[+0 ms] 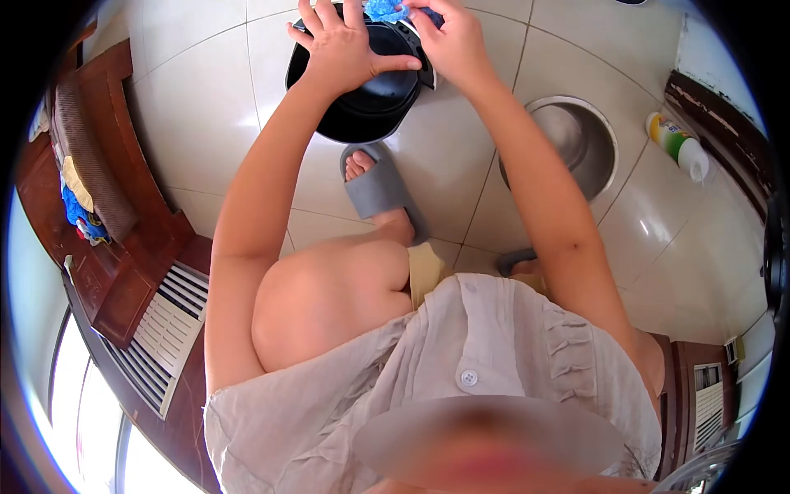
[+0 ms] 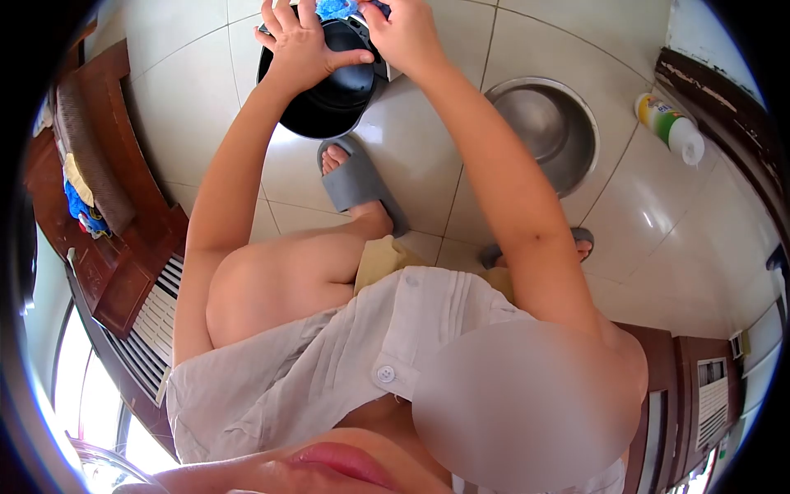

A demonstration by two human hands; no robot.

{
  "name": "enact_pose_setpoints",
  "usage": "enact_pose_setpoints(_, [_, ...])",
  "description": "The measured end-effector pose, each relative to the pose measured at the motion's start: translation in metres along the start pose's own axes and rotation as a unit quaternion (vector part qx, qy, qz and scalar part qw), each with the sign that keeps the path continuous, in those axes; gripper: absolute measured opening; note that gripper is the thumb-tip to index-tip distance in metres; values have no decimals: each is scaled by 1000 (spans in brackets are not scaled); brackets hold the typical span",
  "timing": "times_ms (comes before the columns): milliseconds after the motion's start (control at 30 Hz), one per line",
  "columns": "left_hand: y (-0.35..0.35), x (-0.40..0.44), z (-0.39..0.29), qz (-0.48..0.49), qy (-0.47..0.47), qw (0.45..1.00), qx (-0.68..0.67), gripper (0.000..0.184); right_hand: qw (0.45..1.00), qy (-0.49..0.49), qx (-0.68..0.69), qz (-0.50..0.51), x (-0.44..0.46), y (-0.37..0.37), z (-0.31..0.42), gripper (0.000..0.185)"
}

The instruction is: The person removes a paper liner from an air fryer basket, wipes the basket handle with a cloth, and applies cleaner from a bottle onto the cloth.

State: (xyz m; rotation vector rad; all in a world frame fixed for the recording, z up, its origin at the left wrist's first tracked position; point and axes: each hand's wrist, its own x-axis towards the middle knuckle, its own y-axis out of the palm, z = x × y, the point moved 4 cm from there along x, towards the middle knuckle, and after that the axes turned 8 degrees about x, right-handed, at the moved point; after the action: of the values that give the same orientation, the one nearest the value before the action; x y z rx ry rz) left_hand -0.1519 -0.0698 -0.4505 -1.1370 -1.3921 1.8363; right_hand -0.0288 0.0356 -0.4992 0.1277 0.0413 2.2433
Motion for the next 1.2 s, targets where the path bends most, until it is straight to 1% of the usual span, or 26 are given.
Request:
enact_pose_setpoints(67, [1, -1, 0, -15, 9, 1000, -3, 145, 1000, 7, 4, 4, 0, -1, -5, 10])
enact_pose_setpoints(133, [1, -2, 2, -24, 11, 1000, -7, 144, 997, -65, -29, -8, 2, -5, -8, 11])
enact_pose_setpoints(167, [0, -2, 1, -29, 12, 999, -11, 144, 997, -69, -32, -10, 3, -9, -30, 11])
enact_pose_setpoints(233, [-3, -4, -3, -20, 9, 1000, -9, 144, 991, 70, -61, -94, 2, -29, -100, 13])
enact_pose_setpoints(267, [-4, -2, -3, -10, 1, 1000, -6, 143, 991, 63, -60, -97, 10, -35, -104, 13])
enact_pose_setpoints(300, [-4, -1, -2, -13, 1, 1000, -3, 142, 973, 147, 107, -140, 13, -42, -114, 15])
enact_pose_setpoints(333, [-1, -1, -1, -8, 0, 1000, -5, 142, 918, 232, 268, -179, 10, -42, -109, 16])
enact_pose_setpoints(367, [0, -2, 0, -23, 5, 1000, -6, 142, 884, 204, 398, -136, 11, -45, -92, 14])
enact_pose_setpoints(400, [0, -3, 0, -42, 11, 999, -6, 142, 884, 208, 396, -139, 5, -43, -71, 14])
enact_pose_setpoints(467, [-4, -1, -2, -37, 3, 999, -12, 140, 927, 206, 308, -63, 10, -24, -31, 10])
enact_pose_setpoints(500, [-8, -1, -3, -26, 2, 1000, -10, 140, 979, 124, 163, -11, 12, -16, -2, 9])
enact_pose_setpoints(533, [-8, -2, -4, -9, 2, 1000, -9, 140, 998, 43, 14, 40, 11, -5, 18, 10])
enact_pose_setpoints(567, [1, -1, 1, -17, -1, 1000, -3, 139, 997, -64, -33, 12, 14, 3, 25, 14])
enact_pose_setpoints(600, [0, -3, -1, -12, 0, 1000, -3, 139, 998, -59, -33, 12, 13, 5, 23, 14])
enact_pose_setpoints(667, [-5, -1, -2, 19, -9, 1000, 5, 140, 994, 113, 12, -3, 15, 8, 7, 13])
enact_pose_setpoints(733, [-8, -2, -3, 15, -5, 1000, -5, 138, 992, 120, 25, -24, 9, 15, -8, 13])
enact_pose_setpoints(800, [-7, -1, -2, 9, -2, 1000, -16, 136, 983, 93, 132, -89, 10, 18, -46, 9])
enact_pose_setpoints(833, [-7, 1, -2, 7, 0, 1000, -16, 136, 983, 91, 132, -91, 16, 16, -57, 9])
enact_pose_setpoints(900, [-7, 3, 1, 1, -3, 1000, -26, 132, 918, 246, 286, -121, 20, 13, -89, 7])
enact_pose_setpoints(933, [-7, 3, 3, -1, 1, 1000, -25, 132, 918, 243, 286, -124, 23, 11, -96, 7])
enact_pose_setpoints(1000, [-5, 3, 9, 0, 38, 998, -42, 134, 830, 320, 418, -183, 24, 10, -114, 12])
enact_pose_setpoints(1033, [0, 4, 15, -1, 42, 998, -39, 134, 836, 320, 408, -181, 24, 9, -107, 20])
enact_pose_setpoints(1067, [6, 4, 22, -35, 73, 996, -47, 126, 834, 319, 410, -185, 22, 7, -101, 20])
enact_pose_setpoints(1133, [7, 1, 26, -97, 132, 984, -63, 109, 914, 277, 230, -186, 15, -1, -78, 23])
enact_pose_setpoints(1167, [6, -3, 25, -106, 134, 981, -89, 96, 913, 278, 232, -190, 9, -4, -69, 23])
enact_pose_setpoints(1200, [8, -3, 26, -105, 138, 981, -88, 96, 943, 217, 172, -186, 6, -9, -55, 23])
